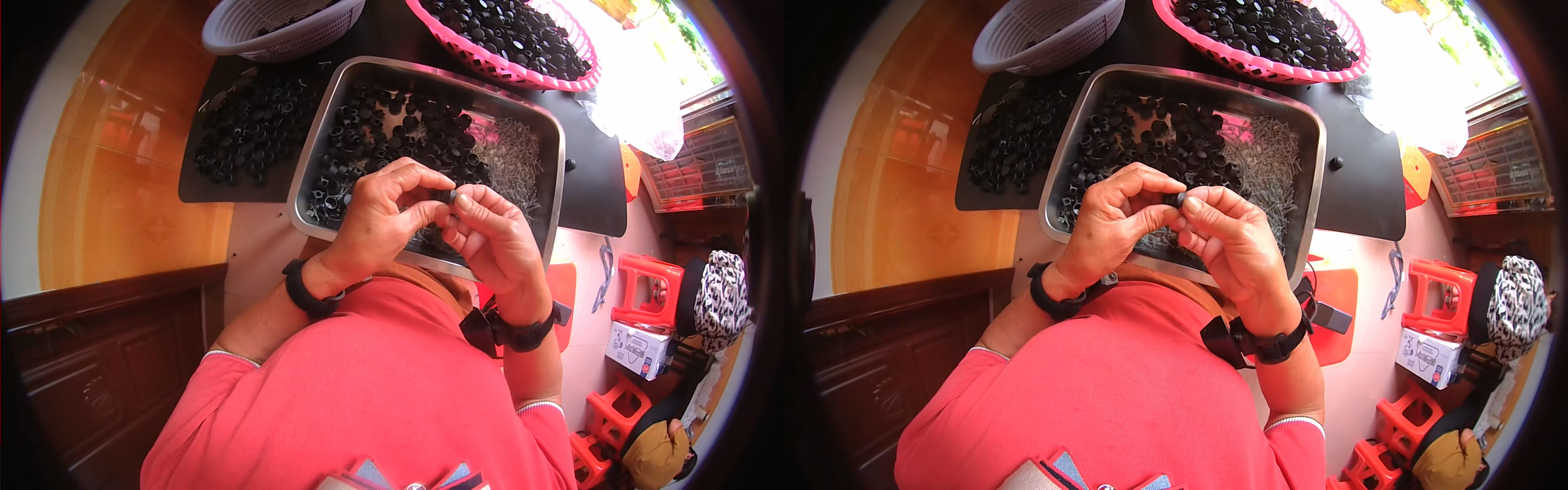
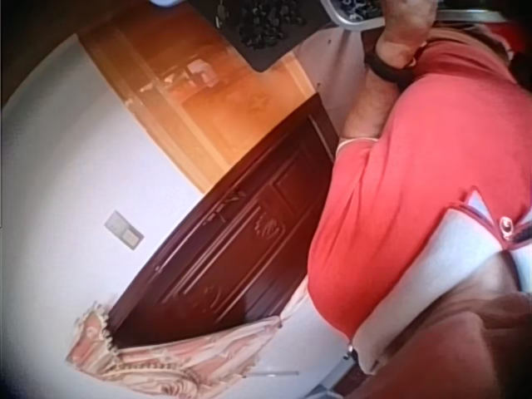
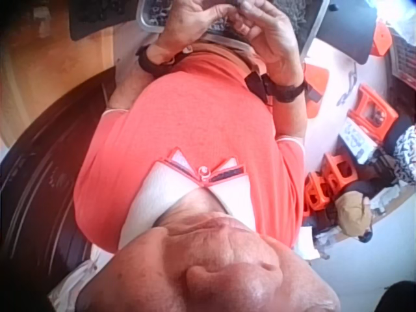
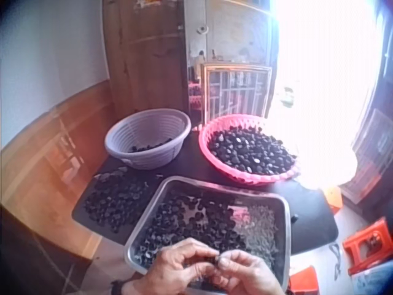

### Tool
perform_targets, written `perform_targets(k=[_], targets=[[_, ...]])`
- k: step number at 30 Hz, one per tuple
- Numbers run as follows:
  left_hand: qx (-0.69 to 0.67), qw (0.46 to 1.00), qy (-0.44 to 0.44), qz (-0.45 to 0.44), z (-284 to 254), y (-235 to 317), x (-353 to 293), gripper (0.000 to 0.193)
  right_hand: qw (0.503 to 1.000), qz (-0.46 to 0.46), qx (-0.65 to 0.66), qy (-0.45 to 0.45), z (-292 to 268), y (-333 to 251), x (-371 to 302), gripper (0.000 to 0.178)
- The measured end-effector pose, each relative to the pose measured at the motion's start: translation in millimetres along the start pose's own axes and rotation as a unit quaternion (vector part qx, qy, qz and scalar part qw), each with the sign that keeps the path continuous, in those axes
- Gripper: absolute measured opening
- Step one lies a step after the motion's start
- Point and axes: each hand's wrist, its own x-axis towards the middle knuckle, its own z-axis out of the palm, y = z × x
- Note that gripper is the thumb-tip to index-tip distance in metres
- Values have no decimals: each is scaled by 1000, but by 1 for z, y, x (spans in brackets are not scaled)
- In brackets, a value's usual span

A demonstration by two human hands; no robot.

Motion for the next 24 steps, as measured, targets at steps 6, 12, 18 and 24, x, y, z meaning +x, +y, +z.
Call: perform_targets(k=[6,12,18,24], targets=[[-35,999,9,-28,-1,-2,1,15,998,-40,-39,19,6,2,-2,11],[97,995,-25,23,-5,3,1,20,994,-59,-87,21,6,2,0,12],[123,992,-12,30,-6,3,1,22,975,-112,-182,63,14,3,-3,19],[158,985,-2,64,-6,4,3,22,921,-189,-327,102,21,1,-6,16]])
